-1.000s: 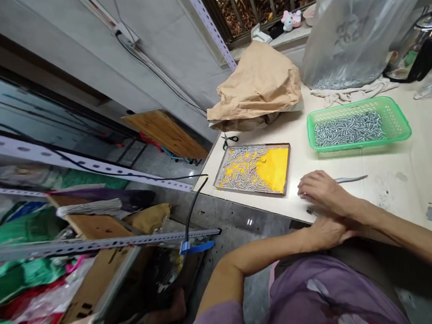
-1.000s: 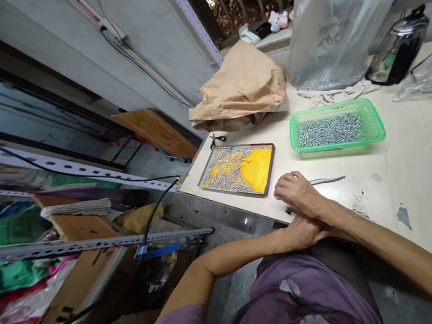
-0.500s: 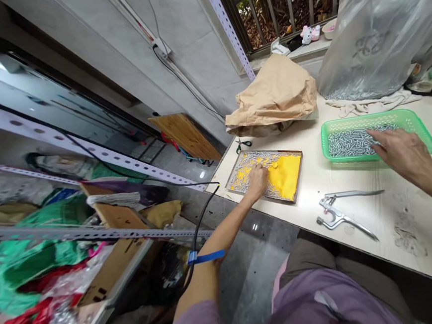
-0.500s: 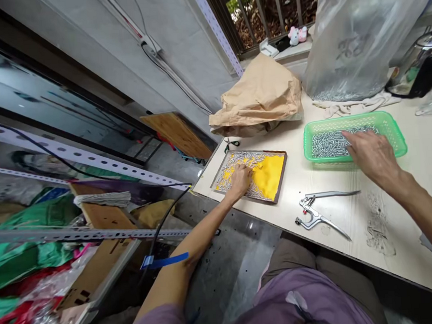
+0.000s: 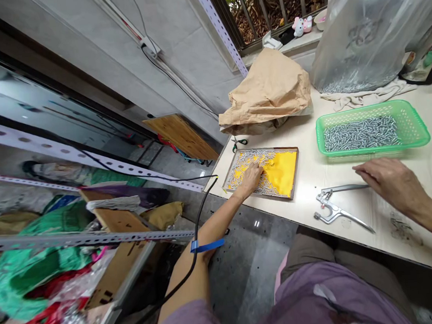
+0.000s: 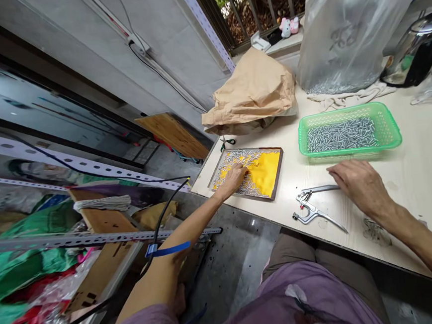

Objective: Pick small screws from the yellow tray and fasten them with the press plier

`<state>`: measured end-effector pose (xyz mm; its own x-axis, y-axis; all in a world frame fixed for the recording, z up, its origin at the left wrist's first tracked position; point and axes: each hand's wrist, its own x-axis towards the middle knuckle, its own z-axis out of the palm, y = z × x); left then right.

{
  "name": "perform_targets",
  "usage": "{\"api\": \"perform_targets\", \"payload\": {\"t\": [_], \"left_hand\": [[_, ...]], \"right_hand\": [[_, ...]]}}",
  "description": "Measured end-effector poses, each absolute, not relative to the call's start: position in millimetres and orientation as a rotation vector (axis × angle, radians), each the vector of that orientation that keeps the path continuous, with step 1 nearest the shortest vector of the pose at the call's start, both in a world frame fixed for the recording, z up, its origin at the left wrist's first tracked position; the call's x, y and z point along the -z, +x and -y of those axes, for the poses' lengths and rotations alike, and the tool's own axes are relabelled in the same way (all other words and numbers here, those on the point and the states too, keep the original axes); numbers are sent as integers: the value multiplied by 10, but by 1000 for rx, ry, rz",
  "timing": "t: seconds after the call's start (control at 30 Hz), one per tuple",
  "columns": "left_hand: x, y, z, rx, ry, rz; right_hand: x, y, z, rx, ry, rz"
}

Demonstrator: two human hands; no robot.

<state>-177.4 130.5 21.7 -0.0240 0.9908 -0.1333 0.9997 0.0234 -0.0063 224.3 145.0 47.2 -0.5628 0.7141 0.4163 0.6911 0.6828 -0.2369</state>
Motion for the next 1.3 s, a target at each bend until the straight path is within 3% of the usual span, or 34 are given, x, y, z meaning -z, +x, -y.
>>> {"api": "perform_targets", "payload": {"t": [0.2,0.33,0.6,1.17,1.3], "left_hand": [[-217,-1613,-1262,-251,1980,-2162],[-143,-1108,-1113,-540,1802,-1854],[-36,-406,-949,-258,2263,-1617],[-71,-265,-946,77,2079,-1837],[-147,-234,-869,-105,1867,-1825]], "right_hand": [[-109,2237,-867,-367,-1092,2497],[59,2243,-672,-390,-1216,2534],[56,2181,-573,-321,-1275,2576],[-52,2164,-488,-430,-1341,2600],[-82,2141,-481,-434,-1386,2635]]}}
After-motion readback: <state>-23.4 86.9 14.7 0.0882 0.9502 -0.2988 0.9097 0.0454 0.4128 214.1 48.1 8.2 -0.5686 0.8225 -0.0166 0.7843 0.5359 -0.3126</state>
